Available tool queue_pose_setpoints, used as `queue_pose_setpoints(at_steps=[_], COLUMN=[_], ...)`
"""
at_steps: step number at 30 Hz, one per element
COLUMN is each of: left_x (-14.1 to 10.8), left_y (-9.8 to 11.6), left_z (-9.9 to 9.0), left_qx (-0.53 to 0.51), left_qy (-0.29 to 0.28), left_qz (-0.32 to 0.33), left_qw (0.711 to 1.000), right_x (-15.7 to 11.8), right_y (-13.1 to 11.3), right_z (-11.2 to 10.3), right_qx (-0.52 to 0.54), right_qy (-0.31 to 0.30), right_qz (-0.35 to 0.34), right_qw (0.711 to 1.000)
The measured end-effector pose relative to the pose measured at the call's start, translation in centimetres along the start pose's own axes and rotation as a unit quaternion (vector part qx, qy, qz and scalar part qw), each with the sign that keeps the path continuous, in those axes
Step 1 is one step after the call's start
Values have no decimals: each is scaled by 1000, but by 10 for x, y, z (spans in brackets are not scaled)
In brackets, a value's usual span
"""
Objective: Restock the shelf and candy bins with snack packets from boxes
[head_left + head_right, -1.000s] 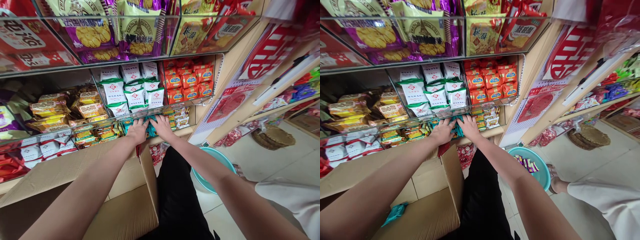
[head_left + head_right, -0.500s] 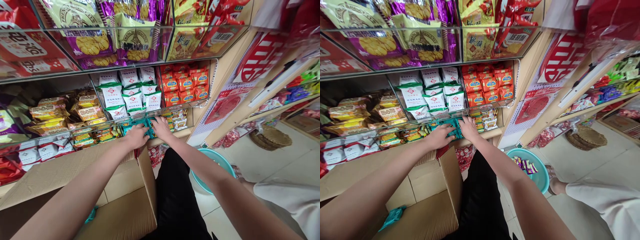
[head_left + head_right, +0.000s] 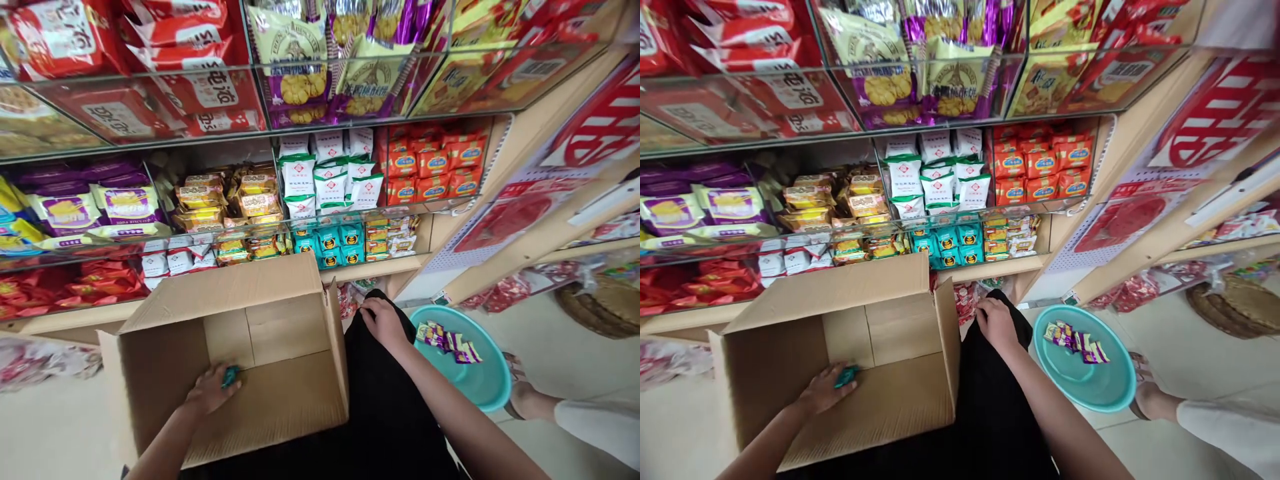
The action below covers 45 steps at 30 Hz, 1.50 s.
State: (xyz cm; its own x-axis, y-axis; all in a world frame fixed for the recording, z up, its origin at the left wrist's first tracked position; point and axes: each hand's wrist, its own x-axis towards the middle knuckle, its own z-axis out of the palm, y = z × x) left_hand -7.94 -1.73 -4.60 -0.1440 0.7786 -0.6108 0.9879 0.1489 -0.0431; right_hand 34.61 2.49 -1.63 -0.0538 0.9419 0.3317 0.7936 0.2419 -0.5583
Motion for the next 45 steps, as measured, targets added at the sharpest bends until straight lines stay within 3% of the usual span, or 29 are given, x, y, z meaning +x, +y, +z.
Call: queue_pose_setpoints(at_steps=[5,11,15,17,19,22,25,28,31,34,39,41,44,45], left_x=[2,4,-18,-44,-75,-113,-135,-144,-146,-144,-144,-147,-152,-153], left_y=[-8,-6,20,45,74,116,146,163,174,180,179,177,177,177], left_z=[21,22,1,-15,-32,-55,-71,-81,-90,-95,-102,-106,-113,-115], left_qx=[-13,-43,-100,-176,-212,-222,-262,-442,-580,-605,-622,-691,-771,-780], left_qy=[15,37,71,120,188,272,289,257,175,99,89,19,-174,-204], left_qz=[-1,45,115,197,268,372,426,361,271,267,291,268,211,194], left_qw=[1000,997,986,957,921,859,816,780,748,744,722,671,575,559], right_x=[4,4,4,-3,-13,-23,-21,-13,-10,-13,-12,-8,-5,-6], right_y=[-9,-13,-32,-57,-90,-136,-156,-155,-152,-153,-152,-149,-144,-142], right_z=[-4,-3,-12,-21,-29,-36,-38,-42,-46,-45,-47,-53,-62,-64], right_qx=[-99,-143,-27,91,235,427,523,572,593,596,591,594,612,615], right_qy=[-51,-72,-22,7,-30,-157,-157,-93,-88,-87,-63,-56,-75,-87], right_qz=[0,7,17,46,105,199,224,202,174,143,131,121,57,35], right_qw=[994,987,999,995,966,868,808,789,781,786,793,793,786,783])
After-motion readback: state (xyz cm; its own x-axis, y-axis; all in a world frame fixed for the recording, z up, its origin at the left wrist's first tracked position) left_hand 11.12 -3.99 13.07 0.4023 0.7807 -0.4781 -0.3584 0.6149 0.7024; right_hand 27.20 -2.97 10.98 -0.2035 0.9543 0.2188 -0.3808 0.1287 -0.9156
